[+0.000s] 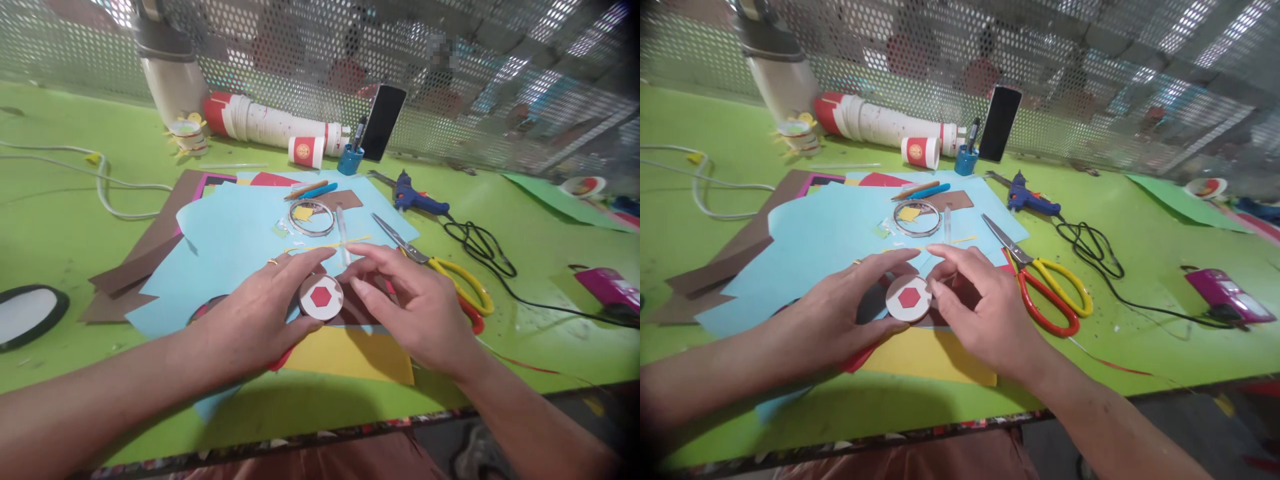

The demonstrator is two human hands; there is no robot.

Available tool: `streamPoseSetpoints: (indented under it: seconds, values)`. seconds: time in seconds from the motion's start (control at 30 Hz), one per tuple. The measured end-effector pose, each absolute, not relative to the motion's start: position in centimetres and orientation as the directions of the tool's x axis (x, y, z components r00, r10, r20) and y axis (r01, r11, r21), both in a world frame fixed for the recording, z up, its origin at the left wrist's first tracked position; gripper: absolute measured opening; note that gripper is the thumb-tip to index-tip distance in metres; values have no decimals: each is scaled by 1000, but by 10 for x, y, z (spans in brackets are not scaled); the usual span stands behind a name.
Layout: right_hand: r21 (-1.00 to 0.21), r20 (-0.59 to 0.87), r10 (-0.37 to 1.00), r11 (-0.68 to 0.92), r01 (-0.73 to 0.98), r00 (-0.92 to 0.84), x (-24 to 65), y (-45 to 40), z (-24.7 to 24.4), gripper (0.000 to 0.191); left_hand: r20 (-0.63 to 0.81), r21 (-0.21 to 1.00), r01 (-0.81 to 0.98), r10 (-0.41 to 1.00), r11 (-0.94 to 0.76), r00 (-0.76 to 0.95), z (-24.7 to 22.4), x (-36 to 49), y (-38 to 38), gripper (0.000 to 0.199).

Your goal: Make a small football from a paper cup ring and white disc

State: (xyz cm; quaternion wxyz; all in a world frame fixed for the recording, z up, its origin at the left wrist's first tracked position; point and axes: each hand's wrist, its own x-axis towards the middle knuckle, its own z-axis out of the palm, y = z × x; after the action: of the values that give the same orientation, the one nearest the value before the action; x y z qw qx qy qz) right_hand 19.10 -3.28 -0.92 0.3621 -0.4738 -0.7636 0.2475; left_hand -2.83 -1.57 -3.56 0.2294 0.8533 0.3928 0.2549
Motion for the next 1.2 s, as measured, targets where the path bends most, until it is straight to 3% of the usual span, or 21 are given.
streamPoseSetpoints:
  seconds: [0.13,0.23,0.5,0.63,0.97,1.2]
  values:
    - [-582,419,794,607,541,-440,191,-34,-8,39,257,618,537,793,-575,552,-38,-29,-15,67]
    - [-556,422,760,648,521,-494,190,-34,-9,39,275,615,526,784,-588,556,-39,-29,-15,68]
    - [-533,501,782,617,580,-371,192,-34,-7,31,260,617,525,781,-586,567,-39,-29,-13,66]
    - [-559,471,821,561,611,-323,194,-35,-6,30,269,616,520,778,-593,568,-39,-29,-12,65]
    - [-584,288,809,573,575,-513,190,-38,-5,38,269,599,520,765,-609,586,-35,-28,-12,61]
    - [-541,264,774,613,576,-575,188,-40,-5,40,281,563,538,758,-627,589,-40,-30,-13,60]
